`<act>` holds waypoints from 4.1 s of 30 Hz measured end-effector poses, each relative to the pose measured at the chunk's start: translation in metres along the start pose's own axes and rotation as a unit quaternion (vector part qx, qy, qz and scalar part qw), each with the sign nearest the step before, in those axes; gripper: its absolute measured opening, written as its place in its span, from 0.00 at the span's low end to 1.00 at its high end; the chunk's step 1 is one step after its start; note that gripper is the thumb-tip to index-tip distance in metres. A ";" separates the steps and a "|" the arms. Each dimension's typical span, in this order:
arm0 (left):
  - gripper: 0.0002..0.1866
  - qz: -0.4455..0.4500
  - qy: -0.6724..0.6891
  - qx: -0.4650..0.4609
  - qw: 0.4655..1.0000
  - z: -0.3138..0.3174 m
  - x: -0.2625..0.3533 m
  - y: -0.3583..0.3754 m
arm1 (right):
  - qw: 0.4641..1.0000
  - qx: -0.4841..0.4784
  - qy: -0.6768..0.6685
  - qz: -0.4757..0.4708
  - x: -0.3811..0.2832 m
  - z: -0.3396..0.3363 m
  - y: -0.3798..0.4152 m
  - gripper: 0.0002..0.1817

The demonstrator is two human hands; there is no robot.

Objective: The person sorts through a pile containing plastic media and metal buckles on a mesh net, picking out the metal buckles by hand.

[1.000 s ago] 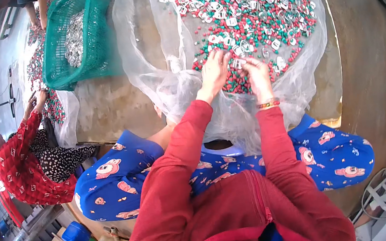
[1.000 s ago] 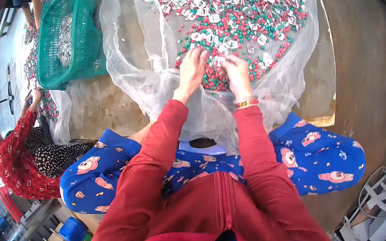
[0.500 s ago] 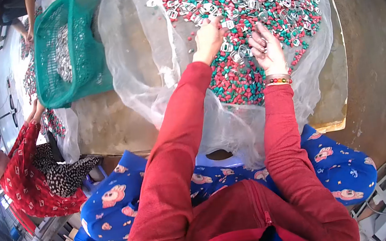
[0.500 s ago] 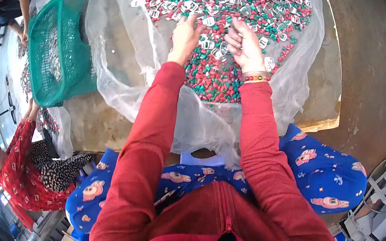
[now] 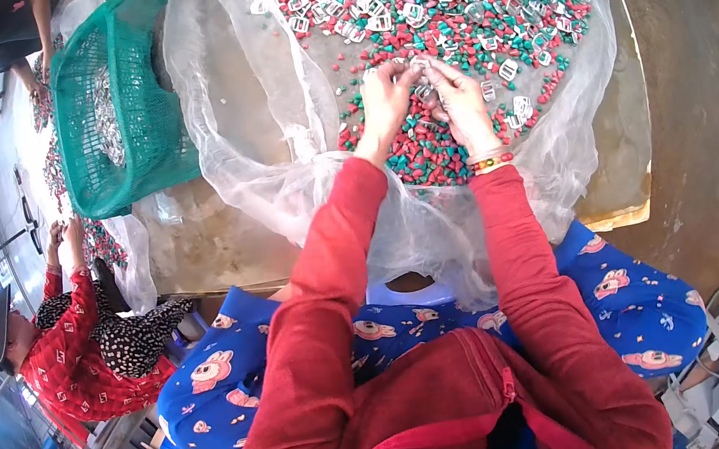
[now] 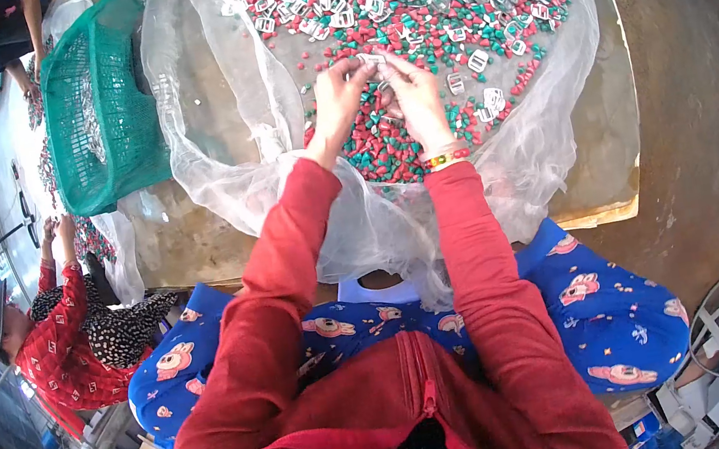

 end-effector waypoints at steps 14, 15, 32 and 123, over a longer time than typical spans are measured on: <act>0.12 -0.090 0.306 -0.243 0.916 -0.028 0.034 0.077 | 0.940 -0.047 0.301 -0.155 -0.057 0.010 0.047 0.10; 0.12 -0.074 0.321 -0.217 0.919 -0.026 0.035 0.082 | 0.940 -0.040 0.299 -0.157 -0.058 0.011 0.049 0.09; 0.07 0.062 0.426 -0.163 0.888 -0.013 0.027 0.093 | 0.999 0.010 -0.032 -0.022 -0.048 0.032 0.066 0.08; 0.15 0.051 -0.174 -0.068 0.981 -0.067 -0.025 0.073 | 0.929 -0.051 0.366 0.017 0.008 0.004 0.050 0.19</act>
Point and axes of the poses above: each hand's wrist, its own y-axis away from the middle knuckle, its own z-axis out of the palm, x = y × z, the point moved 1 cm from there along -y, towards the middle knuckle, and after that the axes turned 10 degrees about -z, right-handed, at the moved point
